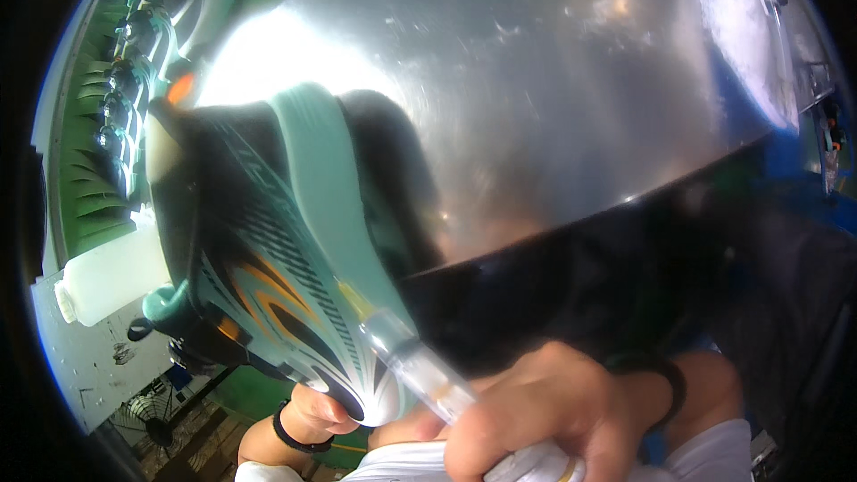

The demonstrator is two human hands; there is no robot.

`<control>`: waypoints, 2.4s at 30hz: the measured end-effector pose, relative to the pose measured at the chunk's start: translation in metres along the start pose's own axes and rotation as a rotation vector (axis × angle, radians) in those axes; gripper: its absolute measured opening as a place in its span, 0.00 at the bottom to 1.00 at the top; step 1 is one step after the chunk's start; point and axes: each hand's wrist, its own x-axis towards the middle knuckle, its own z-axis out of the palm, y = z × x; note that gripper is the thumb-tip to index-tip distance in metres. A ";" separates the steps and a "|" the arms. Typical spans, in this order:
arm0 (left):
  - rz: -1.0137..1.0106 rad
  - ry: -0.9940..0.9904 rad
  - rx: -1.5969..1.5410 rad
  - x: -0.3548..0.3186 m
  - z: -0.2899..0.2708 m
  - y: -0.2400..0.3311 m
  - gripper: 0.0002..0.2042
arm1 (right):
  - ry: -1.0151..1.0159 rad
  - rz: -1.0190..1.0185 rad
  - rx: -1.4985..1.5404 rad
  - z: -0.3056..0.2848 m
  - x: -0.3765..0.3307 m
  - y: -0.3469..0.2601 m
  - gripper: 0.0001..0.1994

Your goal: Apply adhesive or filler to the seams of shoes using a syringe and then refill the syringe.

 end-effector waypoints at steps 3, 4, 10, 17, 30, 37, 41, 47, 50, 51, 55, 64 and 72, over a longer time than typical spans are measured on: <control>-0.014 -0.007 -0.016 0.005 0.002 -0.002 0.31 | 0.002 0.035 -0.002 0.001 -0.023 0.004 0.03; -0.015 -0.001 -0.025 0.007 0.005 -0.004 0.31 | 0.005 0.034 0.002 0.002 -0.028 0.006 0.03; -0.006 -0.069 -0.033 0.016 0.019 -0.008 0.33 | 0.043 -0.115 -0.064 0.004 -0.049 0.013 0.02; 0.025 -0.107 -0.092 0.024 0.025 -0.019 0.35 | 0.031 -0.181 -0.077 0.009 -0.062 0.012 0.02; -0.024 -0.170 -0.034 0.068 0.084 -0.026 0.35 | 0.064 -0.310 -0.164 0.019 -0.093 -0.005 0.03; 0.037 -0.321 -0.067 0.093 0.106 -0.030 0.32 | 0.107 -0.354 -0.222 0.020 -0.097 -0.006 0.05; 0.072 -0.328 -0.116 0.103 0.119 -0.031 0.32 | 0.149 -0.415 -0.244 0.022 -0.091 -0.004 0.05; 0.084 -0.241 -0.137 0.110 0.139 -0.027 0.31 | 0.125 -0.350 -0.388 0.012 -0.093 0.003 0.07; 0.110 -0.302 -0.148 0.111 0.148 -0.021 0.29 | 0.130 -0.291 -0.681 0.007 -0.096 0.004 0.13; 0.110 -0.308 -0.150 0.110 0.153 -0.019 0.29 | 0.114 -0.294 -0.724 0.003 -0.090 0.005 0.13; 0.086 -0.145 -0.188 0.104 0.168 -0.013 0.31 | 0.021 -0.322 -0.746 -0.007 -0.092 0.003 0.14; 0.146 -0.271 -0.221 0.106 0.163 -0.016 0.25 | 0.045 -0.530 -0.750 -0.005 -0.067 -0.015 0.09; 0.132 -0.248 -0.175 0.104 0.164 -0.014 0.25 | 0.035 -0.397 -0.722 -0.007 -0.070 -0.011 0.10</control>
